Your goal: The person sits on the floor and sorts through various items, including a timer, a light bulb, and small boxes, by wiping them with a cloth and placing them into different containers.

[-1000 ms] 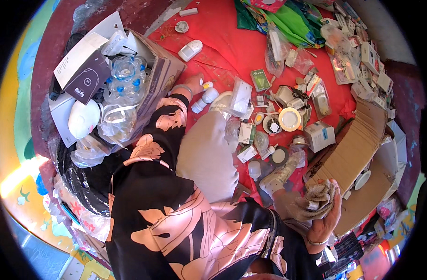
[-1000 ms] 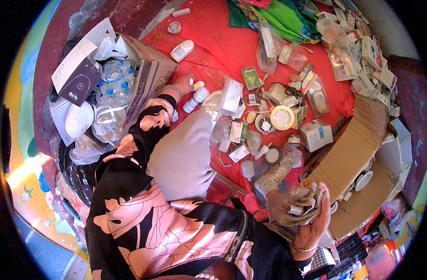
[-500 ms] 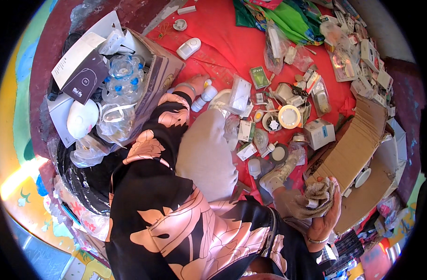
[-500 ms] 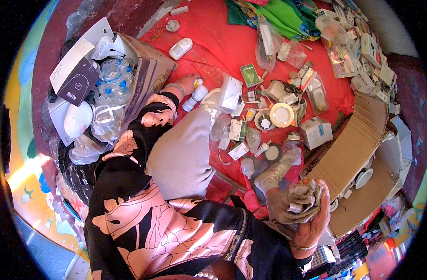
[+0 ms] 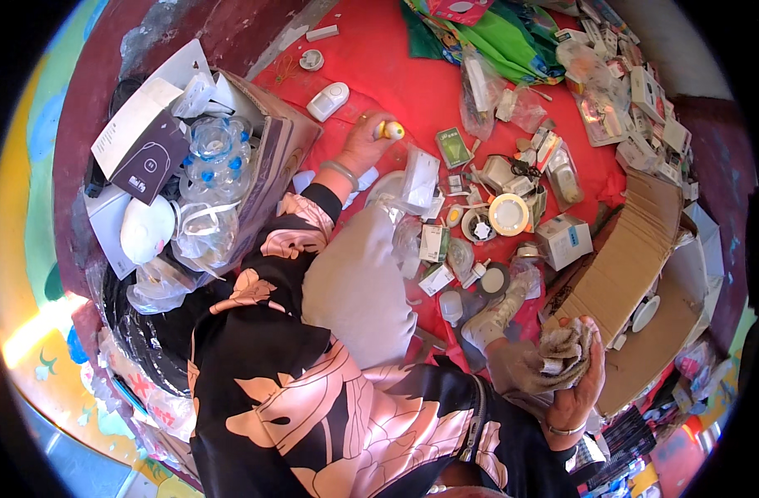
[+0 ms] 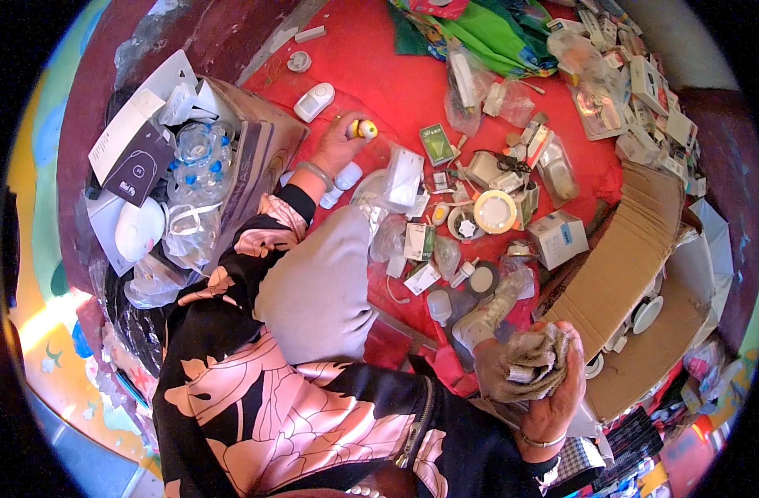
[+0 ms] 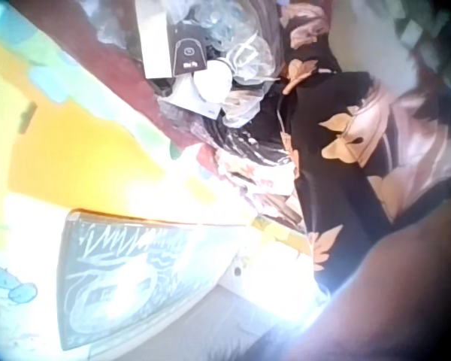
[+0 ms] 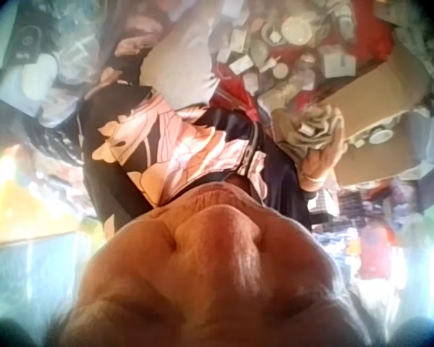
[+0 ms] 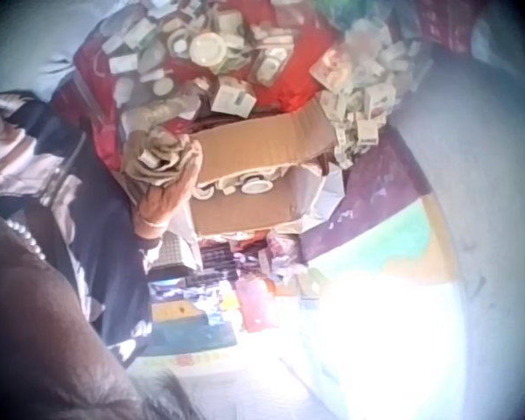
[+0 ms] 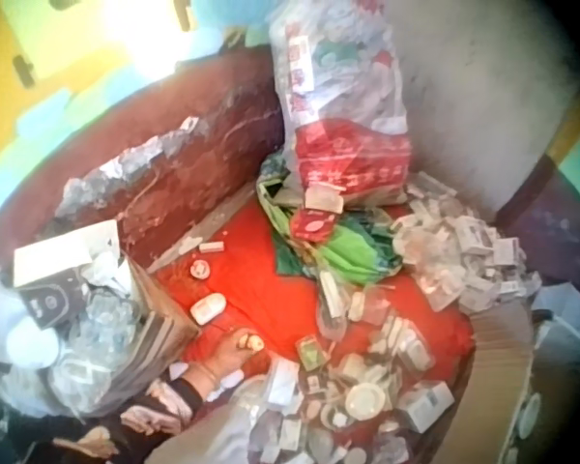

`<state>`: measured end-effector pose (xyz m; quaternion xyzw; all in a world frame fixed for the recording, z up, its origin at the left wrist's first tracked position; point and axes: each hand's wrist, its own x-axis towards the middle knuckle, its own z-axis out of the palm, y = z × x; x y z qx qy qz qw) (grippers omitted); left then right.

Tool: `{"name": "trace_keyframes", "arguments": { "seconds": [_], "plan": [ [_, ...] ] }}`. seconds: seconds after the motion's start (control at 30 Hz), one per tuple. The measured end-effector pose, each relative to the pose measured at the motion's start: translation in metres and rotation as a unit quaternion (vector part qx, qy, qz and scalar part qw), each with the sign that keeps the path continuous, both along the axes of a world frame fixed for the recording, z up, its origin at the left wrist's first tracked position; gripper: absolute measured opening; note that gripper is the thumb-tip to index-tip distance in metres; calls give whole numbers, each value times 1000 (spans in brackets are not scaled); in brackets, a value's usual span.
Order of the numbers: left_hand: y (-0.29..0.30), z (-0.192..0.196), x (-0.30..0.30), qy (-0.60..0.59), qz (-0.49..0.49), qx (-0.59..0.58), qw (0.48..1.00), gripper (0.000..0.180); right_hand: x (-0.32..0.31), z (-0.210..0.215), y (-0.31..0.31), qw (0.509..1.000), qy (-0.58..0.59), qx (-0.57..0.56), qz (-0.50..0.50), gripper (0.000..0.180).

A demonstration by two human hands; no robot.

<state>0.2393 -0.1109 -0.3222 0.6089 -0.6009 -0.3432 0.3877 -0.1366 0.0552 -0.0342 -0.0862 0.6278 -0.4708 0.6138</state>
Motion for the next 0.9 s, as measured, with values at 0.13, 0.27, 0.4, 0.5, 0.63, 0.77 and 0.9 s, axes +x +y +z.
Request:
{"name": "trace_keyframes", "arguments": {
  "seconds": [0.13,0.27,0.4,0.5,0.63,0.77,0.9],
  "plan": [
    [-16,30,-21,88,-26,-44,995,37,-1,2,2,1000,20,-3,1,33],
    [-21,30,-29,208,-25,-19,978,36,-1,2,4,999,33,0,-11,32],
    [-19,34,-29,411,-23,97,906,39,-13,-3,10,1000,6,-13,4,36],
    [-14,39,-20,565,-29,175,806,38,-12,-3,11,1000,-5,-18,-3,36],
    [-9,46,-5,669,-44,215,711,34,-9,-1,7,1000,-7,-13,-4,35],
    [-20,37,-7,693,-12,226,684,36,3,5,0,999,29,-2,-14,34],
    [-17,17,4,656,66,207,723,33,0,2,1,1000,28,-9,-4,34]
  ]
}}
